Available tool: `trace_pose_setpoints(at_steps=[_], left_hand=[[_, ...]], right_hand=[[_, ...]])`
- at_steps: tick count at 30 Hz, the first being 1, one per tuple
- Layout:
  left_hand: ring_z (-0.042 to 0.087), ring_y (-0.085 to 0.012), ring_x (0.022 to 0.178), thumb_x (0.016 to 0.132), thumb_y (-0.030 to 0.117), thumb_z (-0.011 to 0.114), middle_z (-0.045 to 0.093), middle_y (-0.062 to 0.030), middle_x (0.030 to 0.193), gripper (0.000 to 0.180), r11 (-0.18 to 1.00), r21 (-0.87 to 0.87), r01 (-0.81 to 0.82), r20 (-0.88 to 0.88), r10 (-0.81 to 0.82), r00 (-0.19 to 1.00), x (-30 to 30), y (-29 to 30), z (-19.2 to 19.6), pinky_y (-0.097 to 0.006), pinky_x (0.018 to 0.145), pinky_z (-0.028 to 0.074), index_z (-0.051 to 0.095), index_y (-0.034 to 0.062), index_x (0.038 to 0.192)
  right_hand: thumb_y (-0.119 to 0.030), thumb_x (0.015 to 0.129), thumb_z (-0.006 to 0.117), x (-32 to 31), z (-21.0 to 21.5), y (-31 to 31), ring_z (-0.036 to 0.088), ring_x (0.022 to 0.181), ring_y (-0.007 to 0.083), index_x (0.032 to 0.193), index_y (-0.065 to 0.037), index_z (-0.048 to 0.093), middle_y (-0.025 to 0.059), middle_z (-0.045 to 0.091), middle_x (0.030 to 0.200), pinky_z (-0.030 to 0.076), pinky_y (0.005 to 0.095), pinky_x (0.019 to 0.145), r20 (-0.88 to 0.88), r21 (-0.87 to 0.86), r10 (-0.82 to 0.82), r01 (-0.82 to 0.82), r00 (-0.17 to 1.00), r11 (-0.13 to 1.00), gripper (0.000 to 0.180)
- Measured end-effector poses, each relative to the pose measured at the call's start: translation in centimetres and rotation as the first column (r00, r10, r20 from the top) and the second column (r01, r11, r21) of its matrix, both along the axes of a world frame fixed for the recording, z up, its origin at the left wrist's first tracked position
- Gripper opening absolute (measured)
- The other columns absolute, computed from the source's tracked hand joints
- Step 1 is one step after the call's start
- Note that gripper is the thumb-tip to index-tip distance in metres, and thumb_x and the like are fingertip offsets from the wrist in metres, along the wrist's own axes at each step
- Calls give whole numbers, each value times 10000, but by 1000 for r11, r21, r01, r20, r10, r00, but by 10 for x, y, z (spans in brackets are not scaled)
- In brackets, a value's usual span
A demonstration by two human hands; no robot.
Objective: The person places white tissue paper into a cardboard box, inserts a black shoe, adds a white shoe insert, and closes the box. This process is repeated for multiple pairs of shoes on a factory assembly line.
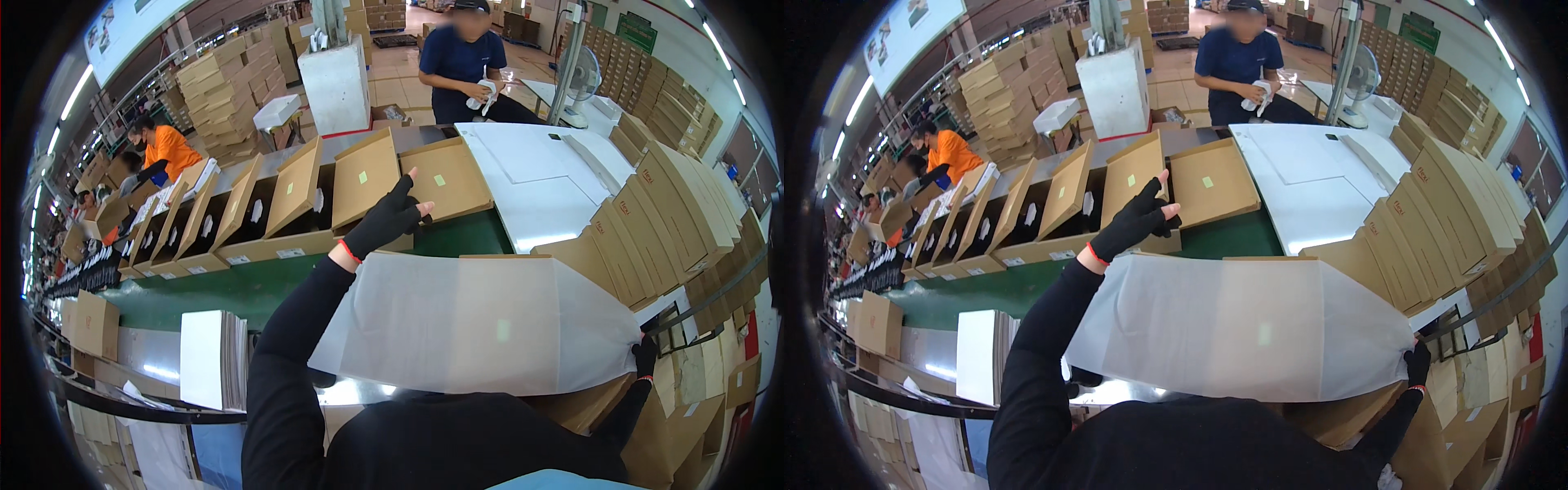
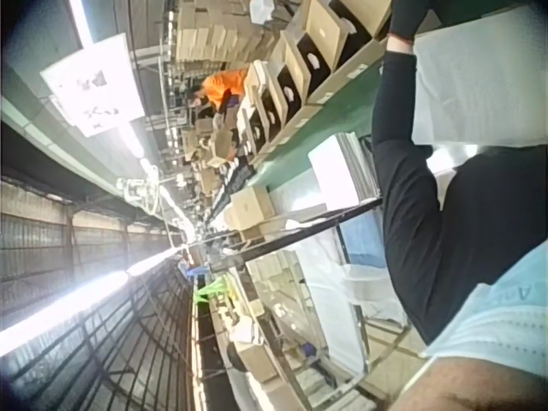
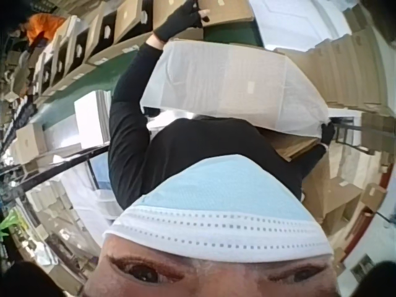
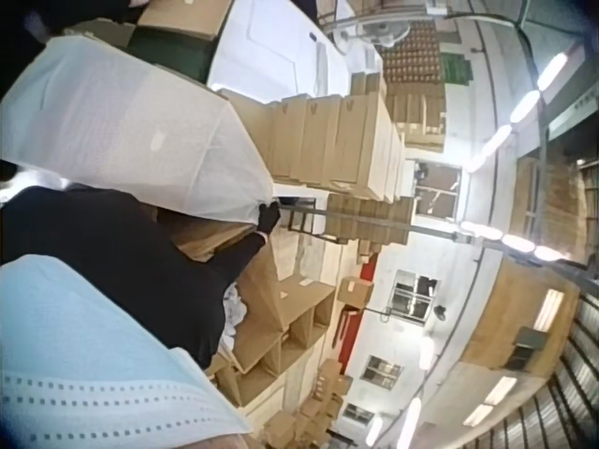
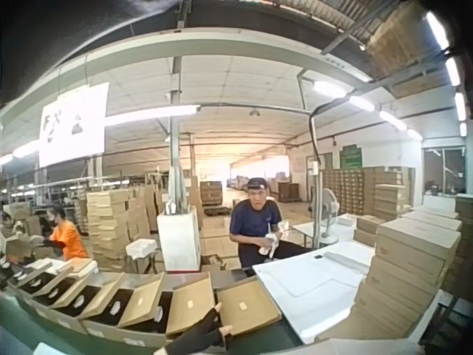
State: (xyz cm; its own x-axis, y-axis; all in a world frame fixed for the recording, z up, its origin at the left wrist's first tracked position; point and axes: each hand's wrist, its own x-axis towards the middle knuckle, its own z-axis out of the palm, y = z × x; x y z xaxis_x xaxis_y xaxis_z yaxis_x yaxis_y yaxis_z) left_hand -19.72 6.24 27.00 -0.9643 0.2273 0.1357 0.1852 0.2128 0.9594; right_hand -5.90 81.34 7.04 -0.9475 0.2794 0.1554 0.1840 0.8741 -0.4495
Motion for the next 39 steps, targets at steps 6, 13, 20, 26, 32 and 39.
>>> trace_pose_setpoints(at_steps=[6, 13, 20, 26, 32, 39], left_hand=[[578, -90, 721, 889, 308, 672, 630, -34, 818, 859, 961, -267, -76, -12, 76, 997, 6, -54, -37, -252, 670, 475, 136, 35, 1502], [530, -102, 807, 849, 555, 621, 562, -45, 924, 935, 782, -508, -362, 207, 519, 829, 101, -232, -118, -238, 685, 432, 228, -29, 1466], [538, -407, 1155, 849, 636, 517, 544, -233, 1283, 793, 452, -776, -439, -44, 657, 753, 177, -249, -195, -441, 960, 425, 460, 24, 1351], [597, -319, 891, 799, 452, 657, 613, -124, 1036, 540, 346, -726, -594, -532, 265, 804, 180, -144, -212, -460, 723, 436, 591, 65, 1170], [573, -373, 983, 799, 403, 686, 576, -214, 1107, 700, 579, -642, -502, -305, 408, 860, 173, -87, -234, -456, 821, 461, 457, -39, 1290], [452, -401, 1234, 873, 252, 629, 428, -275, 1344, 735, 746, -500, -440, -187, 403, 896, 174, -63, -274, -407, 995, 412, 254, -52, 1427]], right_hand=[[-445, 801, 647, 23, 15, 43, 471, 1250, 364, 1411, 9, 365, 249, 454, 1373, 384, 440, 1034, 109, 676, -357, 195, 928, 711, 811], [-220, 869, 677, -23, 133, -239, 458, 1260, 294, 1359, 4, 430, 192, 497, 1346, 349, 401, 1048, -444, 456, 277, -51, 852, 889, 593], [-482, 806, 660, -61, 32, -494, 136, 1436, 368, 1450, -39, 300, 181, 241, 1526, 16, 627, 1113, -99, 362, 781, -709, 616, 605, 861], [-651, 764, 572, -71, -13, -554, 162, 1401, 449, 1390, -30, 400, 256, 266, 1488, 88, 706, 1048, 275, 401, 834, -846, 478, 352, 898], [-661, 800, 553, -106, -13, -519, 189, 1383, 475, 1418, 0, 336, 258, 280, 1479, 164, 668, 1053, 254, 127, 802, -840, 541, 527, 930], [-382, 1028, 315, -201, 218, -435, 251, 1414, 203, 1456, -32, 304, 112, 296, 1519, 249, 341, 1139, -923, -289, 76, -548, 377, -785, 553]])
